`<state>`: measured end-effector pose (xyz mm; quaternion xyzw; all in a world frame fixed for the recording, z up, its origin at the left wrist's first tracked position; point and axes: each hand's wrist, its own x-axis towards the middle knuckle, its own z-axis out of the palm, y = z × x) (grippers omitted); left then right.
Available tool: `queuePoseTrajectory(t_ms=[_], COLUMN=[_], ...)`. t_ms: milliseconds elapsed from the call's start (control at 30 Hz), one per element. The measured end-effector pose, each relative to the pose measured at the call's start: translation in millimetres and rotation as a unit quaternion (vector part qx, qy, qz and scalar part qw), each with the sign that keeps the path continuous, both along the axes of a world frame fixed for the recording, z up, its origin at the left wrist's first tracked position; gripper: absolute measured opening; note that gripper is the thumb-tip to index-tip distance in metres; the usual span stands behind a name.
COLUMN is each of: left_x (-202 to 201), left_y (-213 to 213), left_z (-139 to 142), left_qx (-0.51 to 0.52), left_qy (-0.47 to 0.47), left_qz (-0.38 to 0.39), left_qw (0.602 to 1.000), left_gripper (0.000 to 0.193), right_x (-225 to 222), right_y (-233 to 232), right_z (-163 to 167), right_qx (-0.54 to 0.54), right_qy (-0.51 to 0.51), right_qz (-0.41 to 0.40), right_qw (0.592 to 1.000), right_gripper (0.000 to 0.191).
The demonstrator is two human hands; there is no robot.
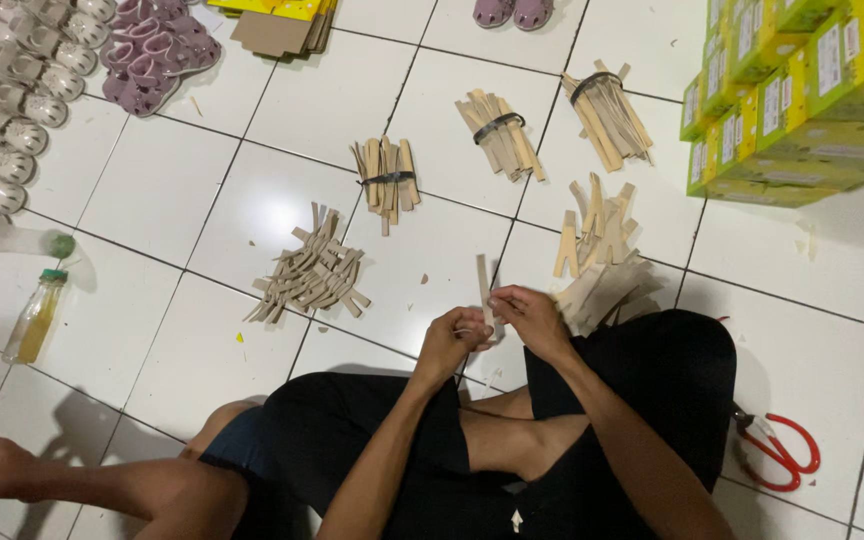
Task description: The person sits on the floor and repeatedly peels thin layers off small wooden sticks by hand. They pick up a stick, strip the outer layer, and place the processed piece into a growing pile on the floor.
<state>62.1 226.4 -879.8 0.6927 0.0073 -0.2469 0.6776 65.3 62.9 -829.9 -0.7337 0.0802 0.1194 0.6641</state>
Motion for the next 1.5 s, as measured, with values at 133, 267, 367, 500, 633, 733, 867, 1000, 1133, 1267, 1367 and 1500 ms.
queuePoseTrajectory(t_ms=[133, 267, 367, 500, 633, 733, 867, 1000, 1133, 1267, 1367, 1500], left_x=[-10, -8, -5, -3, -5, -3, -2, -6, -13, -17, -17, -13], left_y=[2, 0, 1, 1, 0, 0, 0, -4, -11, -14, -12, -8], left_z=[4, -2, -8, -7, 4, 10, 6, -3, -6, -2, 3, 1], left_qx=[0.067, 0.055, -0.039, -0.075, 0.023, 0.037, 0.034, 0.040, 0.098, 0.134, 0.193, 0.086], left_qy=[-0.081, -0.045, 0.012, 0.002, -0.061, -0.074, -0.078, -0.087, -0.196, -0.186, -0.009, -0.037], left_qz=[0.049, 0.049, 0.012, -0.002, 0.022, 0.037, 0.024, 0.039, 0.064, 0.067, 0.048, 0.074], left_qw=[0.993, 0.996, 0.999, 0.997, 0.998, 0.996, 0.996, 0.995, 0.974, 0.971, 0.980, 0.993], left_gripper=[0.030, 0.024, 0.023, 0.020, 0.019, 0.021, 0.021, 0.019, 0.019, 0.029, 0.030, 0.029], right_x=[-21, -29, -27, -28, -30, -27, -24, -22, -20, -22, -25, -24], right_y=[4, 5, 5, 10, 14, 13, 9, 8, 8, 7, 6, 8], right_z=[-1, 0, 3, 5, 6, 7, 9, 11, 13, 15, 14, 12], right_qx=[-0.051, -0.045, -0.008, -0.035, -0.095, -0.059, -0.029, -0.017, -0.008, -0.031, -0.094, -0.091], right_qy=[-0.017, -0.036, 0.003, -0.003, -0.069, -0.061, -0.028, -0.025, 0.006, -0.035, -0.064, -0.071], right_qz=[-0.005, -0.007, -0.031, -0.046, -0.015, -0.010, -0.021, -0.025, -0.032, -0.051, -0.052, -0.054], right_qw=[0.999, 0.998, 0.999, 0.998, 0.993, 0.996, 0.999, 0.999, 0.999, 0.998, 0.992, 0.992], right_gripper=[0.022, 0.019, 0.019, 0.021, 0.025, 0.024, 0.023, 0.022, 0.021, 0.024, 0.025, 0.024])
